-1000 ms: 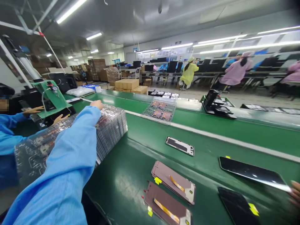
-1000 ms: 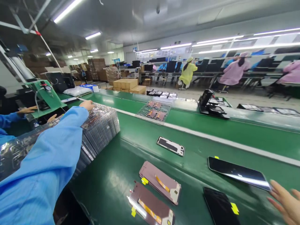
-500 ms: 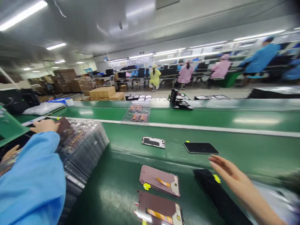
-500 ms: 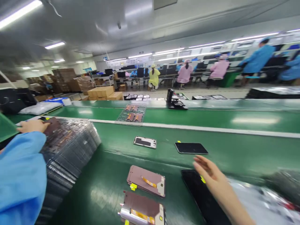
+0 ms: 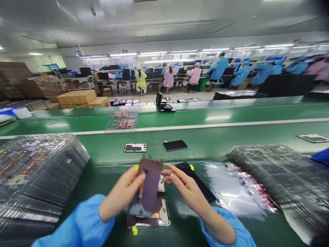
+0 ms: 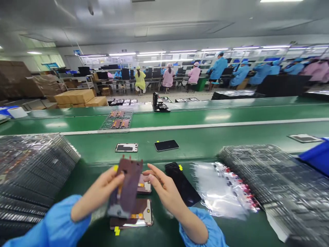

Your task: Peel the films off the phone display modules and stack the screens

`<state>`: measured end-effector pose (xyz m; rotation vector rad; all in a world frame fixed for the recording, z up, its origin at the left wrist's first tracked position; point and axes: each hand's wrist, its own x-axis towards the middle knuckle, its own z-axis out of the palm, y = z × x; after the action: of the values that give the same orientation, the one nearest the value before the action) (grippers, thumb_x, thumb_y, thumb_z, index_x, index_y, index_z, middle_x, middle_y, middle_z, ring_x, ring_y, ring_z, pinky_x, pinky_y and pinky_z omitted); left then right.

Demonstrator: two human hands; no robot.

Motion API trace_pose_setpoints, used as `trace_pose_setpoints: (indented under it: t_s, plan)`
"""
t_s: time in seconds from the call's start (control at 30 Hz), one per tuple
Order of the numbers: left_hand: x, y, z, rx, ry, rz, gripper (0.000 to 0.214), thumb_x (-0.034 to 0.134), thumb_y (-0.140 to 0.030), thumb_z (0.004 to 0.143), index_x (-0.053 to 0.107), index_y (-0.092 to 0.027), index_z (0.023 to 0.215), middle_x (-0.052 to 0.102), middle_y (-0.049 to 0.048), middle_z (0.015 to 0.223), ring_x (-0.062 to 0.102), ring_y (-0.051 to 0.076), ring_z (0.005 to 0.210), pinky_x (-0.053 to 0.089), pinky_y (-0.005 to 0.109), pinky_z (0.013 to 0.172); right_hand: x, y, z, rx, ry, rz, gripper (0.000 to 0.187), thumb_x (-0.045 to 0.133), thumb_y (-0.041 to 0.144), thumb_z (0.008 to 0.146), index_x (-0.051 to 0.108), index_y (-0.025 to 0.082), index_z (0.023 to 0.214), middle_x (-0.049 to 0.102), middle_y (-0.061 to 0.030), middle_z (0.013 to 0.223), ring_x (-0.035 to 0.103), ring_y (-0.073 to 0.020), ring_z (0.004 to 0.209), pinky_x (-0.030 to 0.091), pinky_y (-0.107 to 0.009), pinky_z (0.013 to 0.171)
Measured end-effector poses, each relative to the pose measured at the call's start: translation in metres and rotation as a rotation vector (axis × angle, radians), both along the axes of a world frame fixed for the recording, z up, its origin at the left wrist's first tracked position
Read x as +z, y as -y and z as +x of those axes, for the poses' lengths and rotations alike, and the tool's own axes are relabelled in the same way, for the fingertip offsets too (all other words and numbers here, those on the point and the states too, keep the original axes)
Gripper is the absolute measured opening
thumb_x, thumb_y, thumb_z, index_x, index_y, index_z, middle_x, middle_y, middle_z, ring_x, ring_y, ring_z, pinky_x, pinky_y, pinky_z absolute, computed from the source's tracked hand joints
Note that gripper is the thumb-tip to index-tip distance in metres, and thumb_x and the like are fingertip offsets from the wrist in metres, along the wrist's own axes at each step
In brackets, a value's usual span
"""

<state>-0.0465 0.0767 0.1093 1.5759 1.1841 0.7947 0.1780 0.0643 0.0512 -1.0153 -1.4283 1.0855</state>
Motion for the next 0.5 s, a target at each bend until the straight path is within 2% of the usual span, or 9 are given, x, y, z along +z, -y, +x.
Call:
trace_pose_setpoints:
  t_s: [0.07, 0.1, 0.17, 0.23, 0.3, 0.4, 0.47, 0.5]
  plan:
    - [-0.033, 0.024, 0.019, -0.054, 0.223, -0.193, 0.043, 0.058, -0.057, 0.086, 0.062, -0.019, 0.104, 0.067, 0.0039, 0.081, 0.062, 0.019, 0.071, 0.053, 0.033, 0.070, -0.003, 0.003, -0.001, 0.011, -0.008, -0.028, 0.038, 0.060, 0.049, 0.092, 0.074, 0.021, 0.115, 0.077, -0.0076, 0.096, 0.072, -0.0225, 0.084, 0.060, -0.035, 0.077]
    - [-0.044, 0.032, 0.024, -0.039, 0.282, -0.237, 0.046, 0.059, -0.059, 0.085, 0.062, -0.020, 0.109, 0.069, 0.0059, 0.089, 0.064, 0.020, 0.076, 0.054, 0.034, 0.073, -0.005, 0.004, -0.001, 0.005, -0.004, -0.041, 0.035, 0.063, 0.048, 0.090, 0.077, 0.021, 0.106, 0.078, -0.0071, 0.090, 0.071, -0.0222, 0.080, 0.060, -0.034, 0.073]
    - [-0.057, 0.043, 0.030, 0.008, 0.355, -0.259, 0.049, 0.061, -0.060, 0.083, 0.063, -0.021, 0.112, 0.070, 0.0092, 0.104, 0.065, 0.023, 0.090, 0.054, 0.036, 0.079, -0.009, 0.005, -0.002, -0.027, 0.003, -0.055, 0.032, 0.066, 0.047, 0.088, 0.079, 0.020, 0.100, 0.077, -0.0061, 0.082, 0.070, -0.0206, 0.069, 0.061, -0.032, 0.065]
    - [-0.063, 0.050, 0.032, 0.040, 0.408, -0.272, 0.048, 0.063, -0.059, 0.082, 0.064, -0.022, 0.112, 0.069, 0.0101, 0.112, 0.064, 0.026, 0.101, 0.053, 0.037, 0.084, -0.014, 0.005, -0.003, -0.071, 0.043, -0.024, 0.030, 0.066, 0.044, 0.088, 0.078, 0.019, 0.100, 0.077, -0.0054, 0.076, 0.069, -0.0191, 0.060, 0.061, -0.032, 0.058]
    - [-0.068, 0.054, 0.032, 0.054, 0.452, -0.312, 0.048, 0.064, -0.059, 0.082, 0.064, -0.022, 0.113, 0.069, 0.0100, 0.113, 0.063, 0.027, 0.104, 0.053, 0.037, 0.084, -0.020, 0.006, -0.006, -0.158, 0.164, 0.136, 0.023, 0.064, 0.036, 0.090, 0.078, 0.020, 0.097, 0.077, -0.0076, 0.082, 0.071, -0.0205, 0.064, 0.062, -0.033, 0.060]
    - [-0.078, 0.054, 0.030, 0.108, 0.454, -0.323, 0.051, 0.065, -0.061, 0.080, 0.064, -0.021, 0.111, 0.071, 0.0095, 0.107, 0.065, 0.028, 0.100, 0.053, 0.037, 0.081, -0.025, 0.013, -0.014, -0.295, 0.403, 0.587, 0.020, 0.061, 0.018, 0.090, 0.077, 0.023, 0.100, 0.076, -0.0116, 0.104, 0.073, -0.0252, 0.087, 0.063, -0.039, 0.074]
    - [-0.086, 0.051, 0.029, 0.173, 0.413, -0.284, 0.053, 0.067, -0.064, 0.076, 0.066, -0.019, 0.105, 0.071, 0.0088, 0.101, 0.065, 0.027, 0.096, 0.052, 0.036, 0.080, -0.024, 0.022, -0.021, -0.246, 0.468, 0.817, 0.030, 0.059, 0.007, 0.088, 0.073, 0.024, 0.109, 0.075, -0.0119, 0.109, 0.072, -0.0249, 0.093, 0.062, -0.040, 0.077]
    - [-0.089, 0.049, 0.028, 0.198, 0.387, -0.263, 0.053, 0.068, -0.065, 0.075, 0.067, -0.019, 0.102, 0.071, 0.0084, 0.098, 0.064, 0.027, 0.095, 0.052, 0.036, 0.080, -0.023, 0.026, -0.025, -0.184, 0.458, 0.860, 0.032, 0.058, 0.005, 0.087, 0.071, 0.023, 0.111, 0.075, -0.0118, 0.108, 0.071, -0.0243, 0.094, 0.061, -0.039, 0.078]
